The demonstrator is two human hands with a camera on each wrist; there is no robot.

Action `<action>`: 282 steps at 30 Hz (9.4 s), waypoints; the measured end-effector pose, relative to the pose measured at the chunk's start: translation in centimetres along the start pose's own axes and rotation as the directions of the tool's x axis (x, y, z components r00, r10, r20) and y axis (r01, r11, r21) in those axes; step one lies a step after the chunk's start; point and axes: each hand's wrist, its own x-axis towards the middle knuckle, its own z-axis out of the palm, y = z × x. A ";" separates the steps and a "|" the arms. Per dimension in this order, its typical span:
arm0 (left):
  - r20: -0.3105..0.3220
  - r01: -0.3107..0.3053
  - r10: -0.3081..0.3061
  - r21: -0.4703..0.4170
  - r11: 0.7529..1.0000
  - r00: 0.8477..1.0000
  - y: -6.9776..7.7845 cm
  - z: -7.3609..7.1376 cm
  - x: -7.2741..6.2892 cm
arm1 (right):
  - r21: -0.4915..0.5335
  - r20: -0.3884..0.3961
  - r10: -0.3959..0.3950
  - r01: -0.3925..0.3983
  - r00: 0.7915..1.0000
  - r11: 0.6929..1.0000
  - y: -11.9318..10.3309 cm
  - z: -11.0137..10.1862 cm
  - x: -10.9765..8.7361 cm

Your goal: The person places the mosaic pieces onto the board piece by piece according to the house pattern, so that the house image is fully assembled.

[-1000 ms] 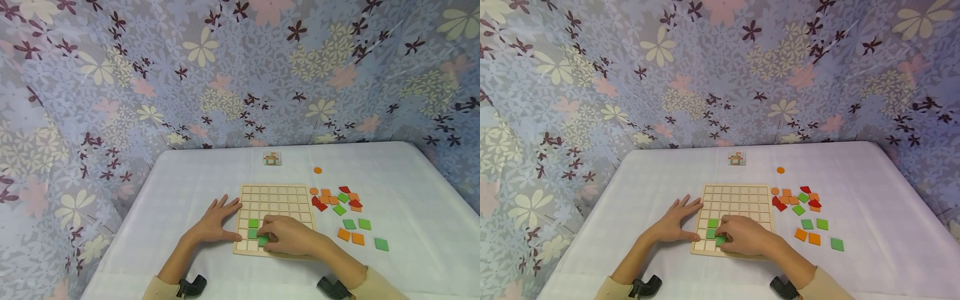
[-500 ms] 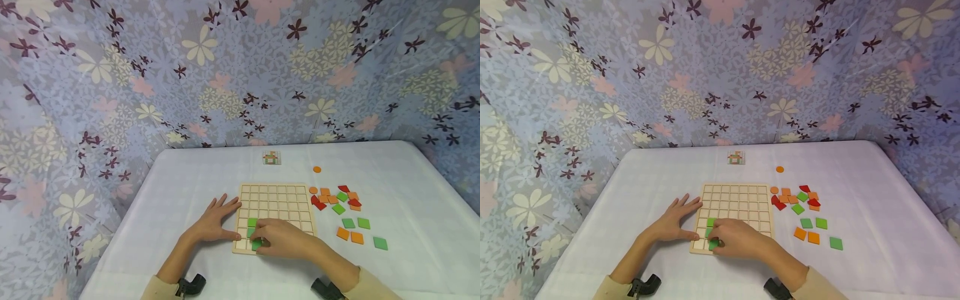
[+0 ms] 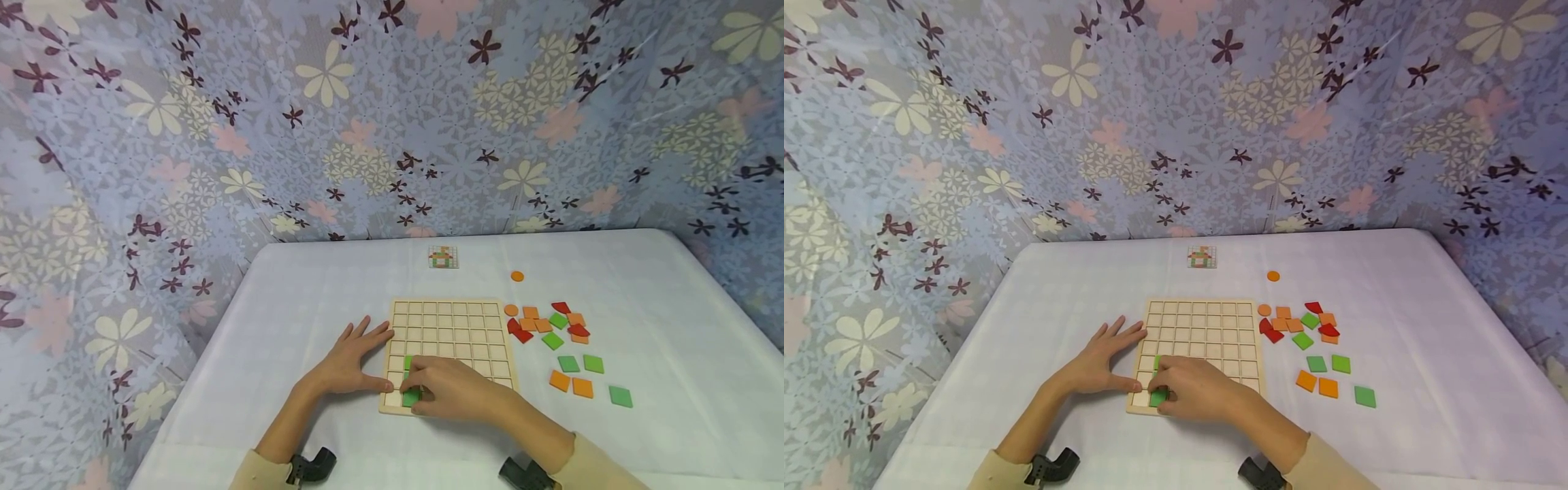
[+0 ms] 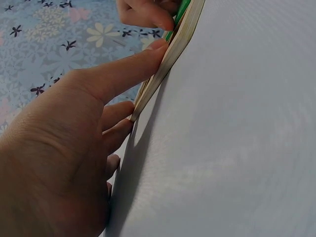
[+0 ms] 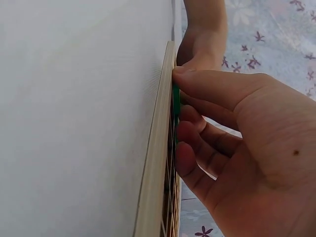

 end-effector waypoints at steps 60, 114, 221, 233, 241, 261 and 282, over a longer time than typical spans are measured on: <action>0.011 0.039 -0.039 0.006 0.999 0.999 0.1 0.2 -0.1 | -0.001 -0.098 0.250 -0.252 0.963 0.968 4.8 -5.0 -9.5; 0.002 0.035 -0.035 0.019 0.999 0.999 -0.1 0.1 0.0 | 0.125 -0.077 0.401 -0.390 0.913 0.912 9.1 -7.5 -16.3; -0.003 0.036 -0.036 0.010 0.999 0.999 -0.2 0.1 0.1 | 0.157 -0.024 0.075 -0.070 0.997 0.985 4.3 -3.6 -6.2; 0.001 0.034 -0.034 0.018 0.999 0.999 -0.2 0.1 0.1 | 0.140 -0.038 0.074 -0.068 0.997 0.988 3.8 -3.0 -5.2; 0.004 0.038 -0.038 0.020 0.999 0.999 -0.2 0.1 0.1 | 0.116 -0.025 0.071 -0.068 0.997 0.991 3.0 -2.6 -4.0; 0.002 0.032 -0.032 0.022 0.999 0.999 -0.1 -0.1 0.1 | 0.073 0.014 0.086 -0.087 0.996 0.994 1.7 -1.2 -2.0; 0.006 0.030 -0.030 0.020 0.999 1.000 0.1 -0.1 0.2 | 0.053 -0.005 0.074 -0.074 0.997 0.996 1.7 -1.4 -2.6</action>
